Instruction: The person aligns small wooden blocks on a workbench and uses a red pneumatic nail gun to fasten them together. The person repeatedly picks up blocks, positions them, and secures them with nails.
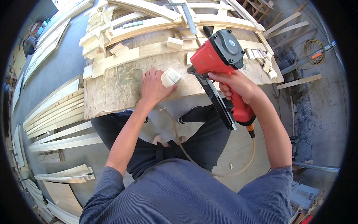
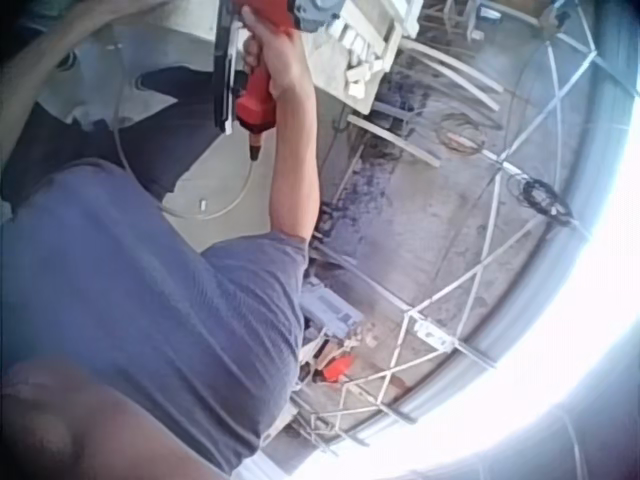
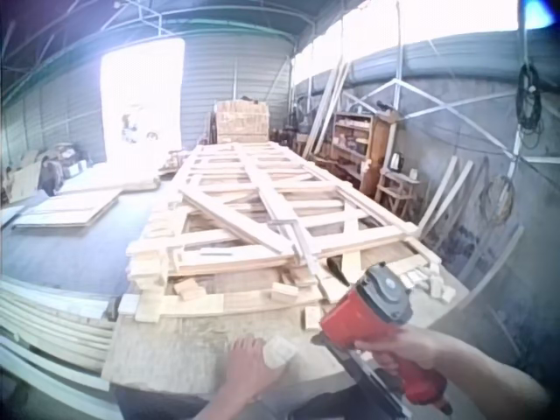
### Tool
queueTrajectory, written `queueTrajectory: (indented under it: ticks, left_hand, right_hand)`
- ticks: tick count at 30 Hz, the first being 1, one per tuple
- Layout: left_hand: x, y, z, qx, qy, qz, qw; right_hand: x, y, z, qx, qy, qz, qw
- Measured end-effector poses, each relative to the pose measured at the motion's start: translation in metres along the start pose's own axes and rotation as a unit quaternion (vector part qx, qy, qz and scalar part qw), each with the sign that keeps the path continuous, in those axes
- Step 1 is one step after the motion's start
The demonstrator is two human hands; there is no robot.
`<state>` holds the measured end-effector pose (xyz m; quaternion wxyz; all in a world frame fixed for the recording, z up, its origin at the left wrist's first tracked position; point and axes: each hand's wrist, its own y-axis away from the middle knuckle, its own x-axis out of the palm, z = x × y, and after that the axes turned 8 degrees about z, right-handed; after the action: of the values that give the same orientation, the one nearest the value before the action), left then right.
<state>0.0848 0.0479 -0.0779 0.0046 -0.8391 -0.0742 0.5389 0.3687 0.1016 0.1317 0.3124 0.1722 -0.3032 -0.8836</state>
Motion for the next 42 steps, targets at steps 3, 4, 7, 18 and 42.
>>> queueTrajectory:
  ticks: [3, 4, 7, 18, 42]
  left_hand:
    - [-0.003, 0.013, 0.015, 0.052, 0.008, -0.056, 0.997]
    - [-0.007, 0.018, 0.021, 0.051, 0.01, -0.046, 0.998]
    - [-0.013, 0.027, 0.034, 0.052, 0.021, -0.027, 0.998]
    - [0.0, 0.02, 0.021, 0.035, 0.059, -0.039, 0.997]
    - [0.0, -0.025, -0.033, -0.066, 0.0, 0.075, 0.995]
  right_hand:
    - [0.007, -0.013, 0.006, 0.004, 0.013, 0.02, 1.0]
    - [0.012, -0.014, 0.009, 0.004, 0.017, 0.025, 1.0]
    - [0.017, -0.023, 0.013, 0.008, 0.017, 0.045, 0.999]
    - [0.02, -0.028, 0.002, -0.012, 0.055, 0.009, 0.998]
    - [-0.007, 0.037, -0.096, -0.065, 0.012, -0.095, 0.993]
